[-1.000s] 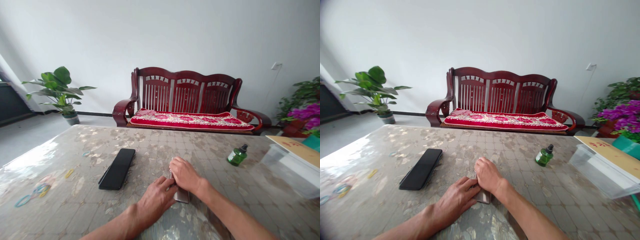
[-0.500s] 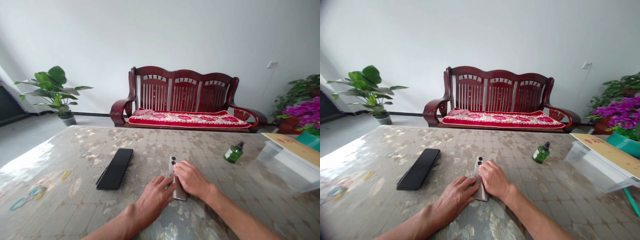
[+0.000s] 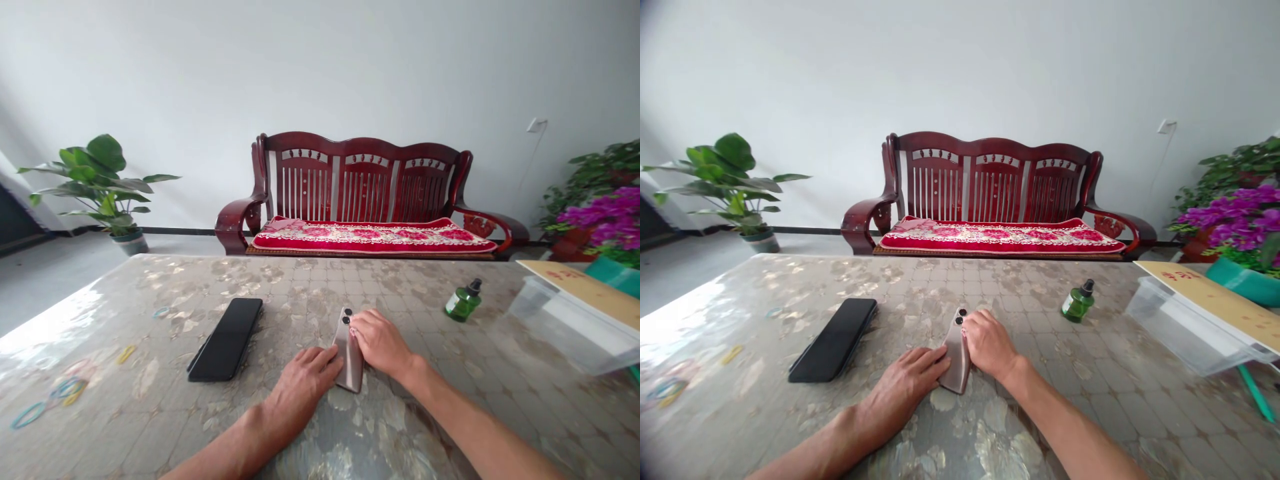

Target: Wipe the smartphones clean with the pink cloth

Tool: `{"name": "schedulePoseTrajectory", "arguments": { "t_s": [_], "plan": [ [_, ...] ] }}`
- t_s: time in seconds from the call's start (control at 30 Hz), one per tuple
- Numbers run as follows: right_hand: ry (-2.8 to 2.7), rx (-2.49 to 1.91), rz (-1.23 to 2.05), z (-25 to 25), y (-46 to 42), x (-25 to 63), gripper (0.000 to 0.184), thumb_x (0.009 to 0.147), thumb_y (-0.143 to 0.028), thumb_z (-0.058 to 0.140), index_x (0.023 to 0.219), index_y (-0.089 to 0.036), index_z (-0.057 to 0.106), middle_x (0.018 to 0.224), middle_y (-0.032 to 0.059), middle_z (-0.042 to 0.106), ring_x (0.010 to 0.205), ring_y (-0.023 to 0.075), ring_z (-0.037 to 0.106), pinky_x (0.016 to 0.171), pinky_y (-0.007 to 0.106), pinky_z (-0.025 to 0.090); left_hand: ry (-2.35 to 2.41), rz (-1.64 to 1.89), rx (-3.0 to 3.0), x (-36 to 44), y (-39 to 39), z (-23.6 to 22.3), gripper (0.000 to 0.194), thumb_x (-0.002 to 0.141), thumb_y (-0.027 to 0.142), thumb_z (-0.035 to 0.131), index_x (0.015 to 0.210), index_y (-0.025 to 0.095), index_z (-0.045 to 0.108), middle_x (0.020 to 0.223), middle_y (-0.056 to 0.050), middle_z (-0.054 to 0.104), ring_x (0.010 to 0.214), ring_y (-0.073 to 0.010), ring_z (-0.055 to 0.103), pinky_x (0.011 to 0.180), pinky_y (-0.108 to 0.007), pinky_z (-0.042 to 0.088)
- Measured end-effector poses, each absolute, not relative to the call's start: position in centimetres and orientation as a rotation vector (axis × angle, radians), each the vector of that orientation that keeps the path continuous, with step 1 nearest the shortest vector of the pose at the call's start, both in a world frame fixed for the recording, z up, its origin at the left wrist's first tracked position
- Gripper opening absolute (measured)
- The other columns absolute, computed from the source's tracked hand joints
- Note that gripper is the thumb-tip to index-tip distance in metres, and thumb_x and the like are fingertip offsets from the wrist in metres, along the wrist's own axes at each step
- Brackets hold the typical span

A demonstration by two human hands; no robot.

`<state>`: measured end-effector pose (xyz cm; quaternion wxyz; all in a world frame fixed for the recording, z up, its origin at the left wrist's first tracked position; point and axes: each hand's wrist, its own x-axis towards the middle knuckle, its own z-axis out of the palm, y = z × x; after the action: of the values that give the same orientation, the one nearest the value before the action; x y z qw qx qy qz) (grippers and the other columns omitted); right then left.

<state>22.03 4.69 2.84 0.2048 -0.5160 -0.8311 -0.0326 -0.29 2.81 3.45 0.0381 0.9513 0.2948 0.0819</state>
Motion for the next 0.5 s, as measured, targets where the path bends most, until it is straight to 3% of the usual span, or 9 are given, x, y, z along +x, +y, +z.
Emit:
{"name": "schedulePoseTrajectory", "arguments": {
  "t_s": [0.5],
  "plan": [
    [-2.216,-1.408,-0.071,2.1,4.2,22.3,0.02,0.093,-0.009,0.051,0.095,-0.02,0.068,0.099,0.0063,0.069,0.099,0.0209,0.059,0.091,0.035,0.048,0.899,0.322,2.938,-0.2,2.9,3.2,0.027,0.098,0.013,0.048,0.122,0.022,0.059,0.129,-0.008,0.061,0.103,-0.0232,0.06,0.091,-0.037,0.051]
  ]
}}
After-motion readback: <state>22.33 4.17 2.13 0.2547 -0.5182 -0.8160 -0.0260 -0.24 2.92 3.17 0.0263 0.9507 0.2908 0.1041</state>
